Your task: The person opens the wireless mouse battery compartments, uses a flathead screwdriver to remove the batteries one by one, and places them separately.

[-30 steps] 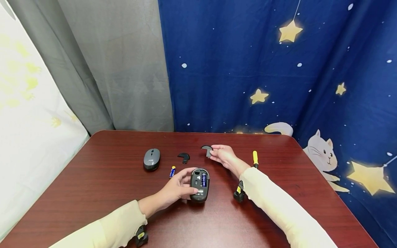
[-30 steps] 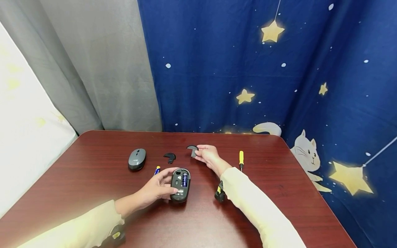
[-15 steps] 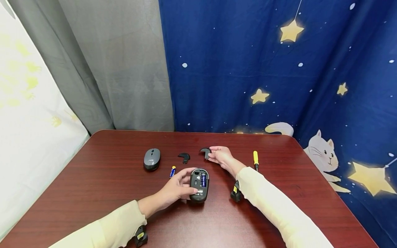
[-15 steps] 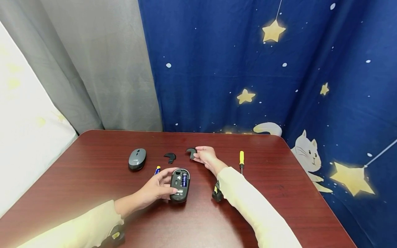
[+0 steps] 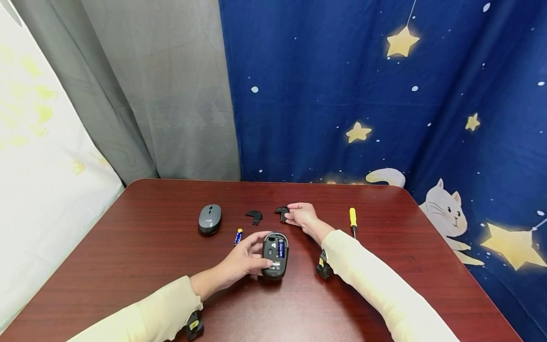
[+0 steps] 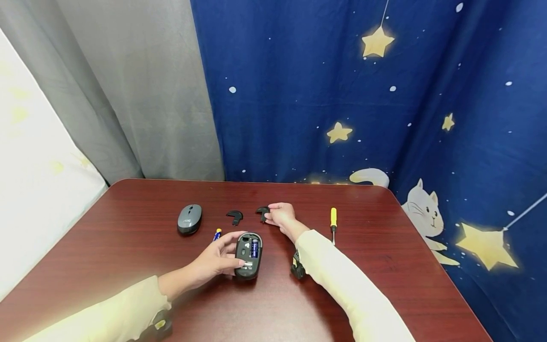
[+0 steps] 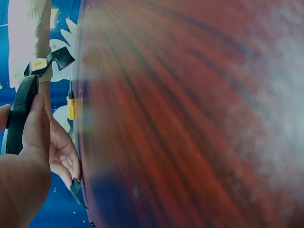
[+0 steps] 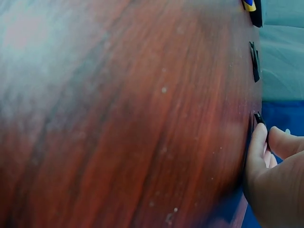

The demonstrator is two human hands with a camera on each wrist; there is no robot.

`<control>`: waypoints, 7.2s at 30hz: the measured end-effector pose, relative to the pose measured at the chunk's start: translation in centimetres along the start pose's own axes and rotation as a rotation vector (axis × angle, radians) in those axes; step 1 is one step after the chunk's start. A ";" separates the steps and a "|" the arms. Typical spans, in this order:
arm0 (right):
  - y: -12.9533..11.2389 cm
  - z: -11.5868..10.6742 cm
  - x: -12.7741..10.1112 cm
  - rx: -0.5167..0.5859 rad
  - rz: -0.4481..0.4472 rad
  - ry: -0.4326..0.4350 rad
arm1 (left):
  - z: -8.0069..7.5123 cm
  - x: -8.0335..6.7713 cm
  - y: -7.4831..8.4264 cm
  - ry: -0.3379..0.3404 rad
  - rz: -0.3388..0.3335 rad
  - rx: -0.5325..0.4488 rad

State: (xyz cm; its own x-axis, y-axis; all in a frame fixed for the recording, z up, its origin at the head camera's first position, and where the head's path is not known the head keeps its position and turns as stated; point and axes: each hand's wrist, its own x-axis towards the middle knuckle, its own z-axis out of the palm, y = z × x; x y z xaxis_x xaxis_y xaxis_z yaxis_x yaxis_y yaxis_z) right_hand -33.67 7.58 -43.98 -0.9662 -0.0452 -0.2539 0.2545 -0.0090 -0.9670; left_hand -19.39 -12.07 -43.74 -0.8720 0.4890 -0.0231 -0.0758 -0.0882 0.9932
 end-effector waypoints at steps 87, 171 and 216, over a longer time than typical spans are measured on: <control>-2.1 -1.6 -2.6 -0.285 -0.172 0.064 | 0.1 -0.3 0.0 -0.002 -0.006 -0.042; -1.1 -18.7 -0.9 -0.242 0.064 0.251 | -0.2 -0.8 -0.2 0.007 0.002 -0.046; -4.6 -17.2 -3.1 0.114 0.025 0.010 | 0.1 -0.6 0.1 0.000 -0.008 -0.028</control>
State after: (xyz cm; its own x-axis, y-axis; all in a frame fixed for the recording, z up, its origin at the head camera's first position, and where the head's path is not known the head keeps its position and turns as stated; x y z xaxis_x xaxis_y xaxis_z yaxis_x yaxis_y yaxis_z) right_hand -32.58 24.99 -39.08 -0.9598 -0.0371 -0.2783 0.2807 -0.1221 -0.9520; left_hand -18.81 -12.28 -43.60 -0.8713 0.4898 -0.0316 -0.0966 -0.1080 0.9894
